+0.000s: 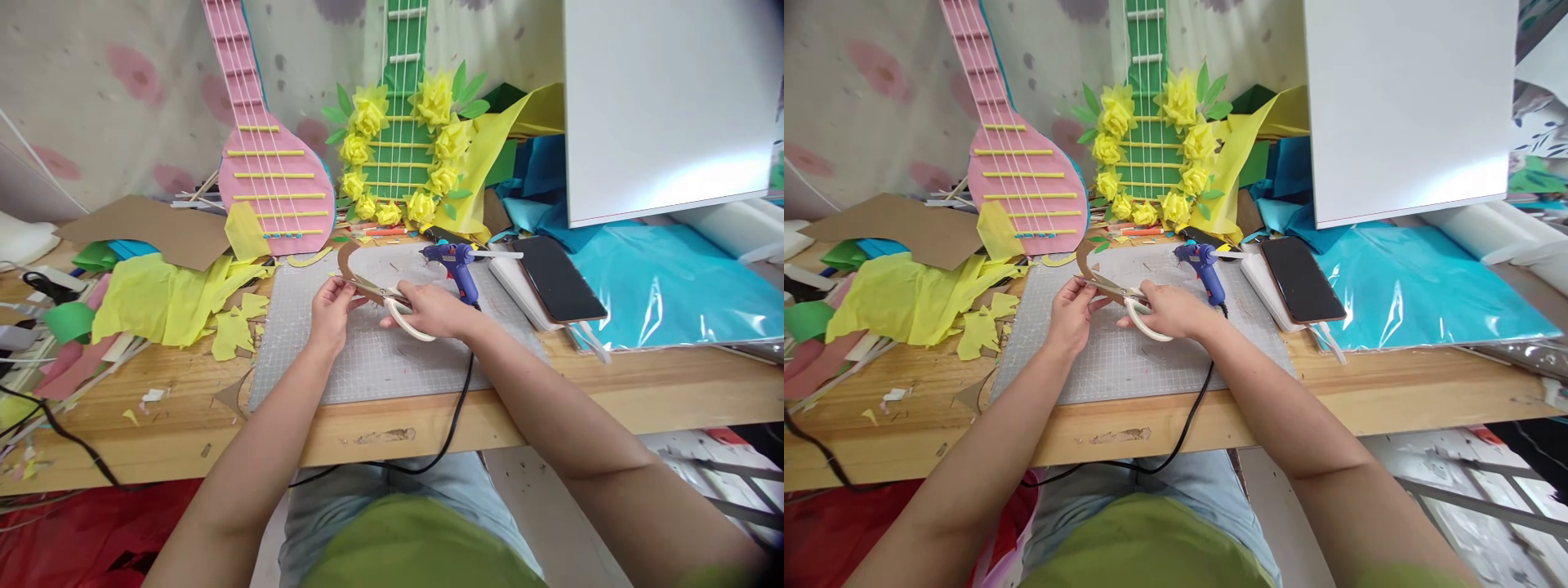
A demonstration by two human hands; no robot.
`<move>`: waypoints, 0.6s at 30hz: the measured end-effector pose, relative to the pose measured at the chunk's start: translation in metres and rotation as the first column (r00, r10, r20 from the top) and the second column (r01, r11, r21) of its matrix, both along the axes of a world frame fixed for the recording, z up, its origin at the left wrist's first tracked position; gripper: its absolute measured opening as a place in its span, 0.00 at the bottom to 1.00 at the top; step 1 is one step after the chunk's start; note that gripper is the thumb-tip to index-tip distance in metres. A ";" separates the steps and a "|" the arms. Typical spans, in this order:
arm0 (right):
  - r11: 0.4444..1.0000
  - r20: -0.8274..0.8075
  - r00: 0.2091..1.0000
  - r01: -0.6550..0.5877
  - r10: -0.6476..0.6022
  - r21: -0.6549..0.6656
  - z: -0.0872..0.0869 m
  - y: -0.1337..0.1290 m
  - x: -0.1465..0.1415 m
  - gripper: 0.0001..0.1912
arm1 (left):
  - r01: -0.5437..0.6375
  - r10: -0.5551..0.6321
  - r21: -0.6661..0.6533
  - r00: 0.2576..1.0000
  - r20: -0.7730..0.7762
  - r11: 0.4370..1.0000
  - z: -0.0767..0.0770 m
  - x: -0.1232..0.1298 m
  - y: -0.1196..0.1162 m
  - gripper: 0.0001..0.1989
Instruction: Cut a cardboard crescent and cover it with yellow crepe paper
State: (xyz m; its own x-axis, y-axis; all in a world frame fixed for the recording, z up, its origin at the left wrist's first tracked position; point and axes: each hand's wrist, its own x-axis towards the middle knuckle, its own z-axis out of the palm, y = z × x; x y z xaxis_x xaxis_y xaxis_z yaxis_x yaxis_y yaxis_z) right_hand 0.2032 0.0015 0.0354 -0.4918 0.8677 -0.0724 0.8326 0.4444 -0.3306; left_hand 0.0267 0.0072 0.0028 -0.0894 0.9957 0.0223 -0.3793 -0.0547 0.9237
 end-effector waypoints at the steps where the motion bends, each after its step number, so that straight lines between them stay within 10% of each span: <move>1: 1.000 0.001 1.000 -0.003 0.002 0.008 0.000 0.000 -0.001 0.30 | -0.007 0.007 -0.004 1.000 0.010 1.000 0.000 0.000 0.000 0.09; 18: 1.000 -0.031 1.000 -0.002 0.002 -0.004 -0.003 0.002 -0.002 0.29 | -0.008 0.019 -0.086 0.992 0.125 0.996 -0.001 0.002 -0.001 0.08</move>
State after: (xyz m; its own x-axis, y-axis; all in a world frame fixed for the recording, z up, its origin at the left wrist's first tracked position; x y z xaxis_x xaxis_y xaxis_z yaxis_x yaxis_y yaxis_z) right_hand 0.2016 0.0036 0.0321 -0.4952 0.8666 -0.0610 0.8214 0.4442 -0.3578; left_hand 0.0287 0.0062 0.0022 -0.0994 0.9922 -0.0749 -0.4920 0.0164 0.8705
